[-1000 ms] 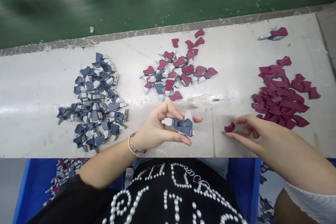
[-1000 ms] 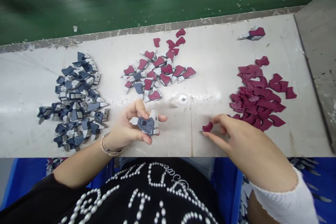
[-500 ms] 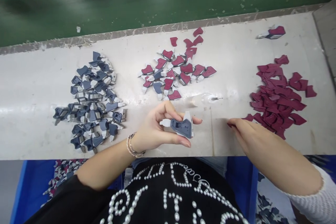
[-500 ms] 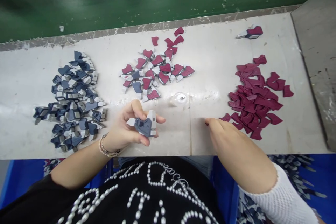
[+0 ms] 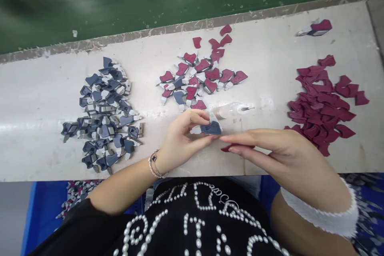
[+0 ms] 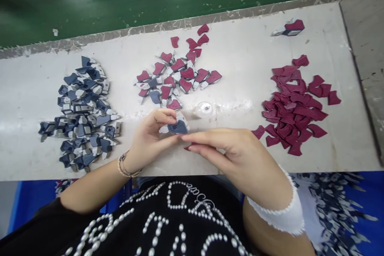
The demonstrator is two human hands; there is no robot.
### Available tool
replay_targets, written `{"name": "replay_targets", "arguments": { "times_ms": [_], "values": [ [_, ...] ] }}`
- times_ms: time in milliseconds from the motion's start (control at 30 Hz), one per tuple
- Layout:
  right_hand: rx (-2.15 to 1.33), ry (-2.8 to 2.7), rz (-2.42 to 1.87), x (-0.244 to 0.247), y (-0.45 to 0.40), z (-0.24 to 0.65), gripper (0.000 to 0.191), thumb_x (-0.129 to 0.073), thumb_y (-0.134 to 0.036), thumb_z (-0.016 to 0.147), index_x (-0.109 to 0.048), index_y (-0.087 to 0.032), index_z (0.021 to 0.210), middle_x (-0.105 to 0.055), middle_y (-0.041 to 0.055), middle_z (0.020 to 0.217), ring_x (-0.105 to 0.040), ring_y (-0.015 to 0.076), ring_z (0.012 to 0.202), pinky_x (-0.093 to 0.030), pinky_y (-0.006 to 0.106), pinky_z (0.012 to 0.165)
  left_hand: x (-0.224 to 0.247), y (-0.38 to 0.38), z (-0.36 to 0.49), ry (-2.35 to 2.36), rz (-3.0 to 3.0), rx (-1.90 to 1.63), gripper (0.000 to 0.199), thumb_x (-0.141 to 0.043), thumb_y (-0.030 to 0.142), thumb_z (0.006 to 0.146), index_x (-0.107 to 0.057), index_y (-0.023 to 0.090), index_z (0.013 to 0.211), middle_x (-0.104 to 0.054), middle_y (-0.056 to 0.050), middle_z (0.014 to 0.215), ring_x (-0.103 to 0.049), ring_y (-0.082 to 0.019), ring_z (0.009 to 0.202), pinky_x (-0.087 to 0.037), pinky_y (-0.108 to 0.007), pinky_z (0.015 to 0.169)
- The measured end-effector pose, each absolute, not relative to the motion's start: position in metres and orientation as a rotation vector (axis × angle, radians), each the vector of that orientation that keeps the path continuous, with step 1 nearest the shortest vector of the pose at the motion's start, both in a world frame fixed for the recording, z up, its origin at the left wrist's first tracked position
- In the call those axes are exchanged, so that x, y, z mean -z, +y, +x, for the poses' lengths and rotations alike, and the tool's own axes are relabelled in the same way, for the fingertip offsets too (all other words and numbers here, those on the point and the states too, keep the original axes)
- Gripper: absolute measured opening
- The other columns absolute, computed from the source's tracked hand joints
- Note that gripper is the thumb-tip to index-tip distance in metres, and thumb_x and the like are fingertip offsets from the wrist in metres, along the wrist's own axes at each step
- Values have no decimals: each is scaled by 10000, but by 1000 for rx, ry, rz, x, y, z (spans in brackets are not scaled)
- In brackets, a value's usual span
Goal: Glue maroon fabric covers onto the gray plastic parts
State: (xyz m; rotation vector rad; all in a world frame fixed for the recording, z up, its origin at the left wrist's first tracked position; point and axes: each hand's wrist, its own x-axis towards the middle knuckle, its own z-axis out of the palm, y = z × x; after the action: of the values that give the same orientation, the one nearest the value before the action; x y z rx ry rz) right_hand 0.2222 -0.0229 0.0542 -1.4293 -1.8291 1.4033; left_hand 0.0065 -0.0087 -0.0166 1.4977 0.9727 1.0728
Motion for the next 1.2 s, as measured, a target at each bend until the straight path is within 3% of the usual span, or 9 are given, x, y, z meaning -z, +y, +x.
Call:
{"name": "replay_targets", "arguments": {
  "times_ms": [100,267,433,767,1133,1200],
  "values": [
    [-1471,-1653,-1507,-51,-22,216,250,-657,-345,940,-690,-316,1186,-805,-10,1006,-773,212,890,-626,335,803,17,-7,5,974,1669,-1126,246,-809,207,791,-608,195,933,-660,-53,999,-663,-158,937,-584,-281,755],
    [-1536,-1522,-1511,-49,-20,208,178,-742,-419,873,-696,-251,835,-775,2,824,-746,187,746,-613,281,675,15,-6,4,946,1768,-1163,232,-793,196,804,-612,207,947,-665,-38,949,-671,-160,879,-577,-314,785],
    [-1453,-1573,-1533,-48,-16,206,127,-756,-353,860,-735,-269,767,-737,-24,748,-655,148,673,-540,251,612,14,-8,4,913,1772,-1183,258,-811,168,785,-619,203,953,-668,-34,950,-677,-151,884,-579,-299,796],
    [-1526,-1455,-1593,-43,-13,210,254,-747,-476,850,-727,-231,784,-752,17,758,-697,175,678,-561,286,628,12,-6,6,878,1856,-1174,288,-839,238,776,-629,215,971,-681,-22,913,-690,-150,862,-605,-303,765],
    [-1472,-1501,-1639,-49,-18,212,217,-782,-396,835,-682,-235,731,-695,-20,675,-624,135,587,-501,241,530,7,-4,6,764,1850,-1179,257,-837,181,769,-632,197,923,-672,-11,875,-685,-122,793,-601,-260,718],
    [-1490,-1495,-1610,-49,-19,212,191,-777,-397,845,-673,-241,800,-674,-28,691,-617,135,606,-501,241,541,6,-5,6,756,1803,-1161,272,-837,155,757,-629,202,925,-672,-12,889,-684,-125,796,-600,-268,719]
  ]
}}
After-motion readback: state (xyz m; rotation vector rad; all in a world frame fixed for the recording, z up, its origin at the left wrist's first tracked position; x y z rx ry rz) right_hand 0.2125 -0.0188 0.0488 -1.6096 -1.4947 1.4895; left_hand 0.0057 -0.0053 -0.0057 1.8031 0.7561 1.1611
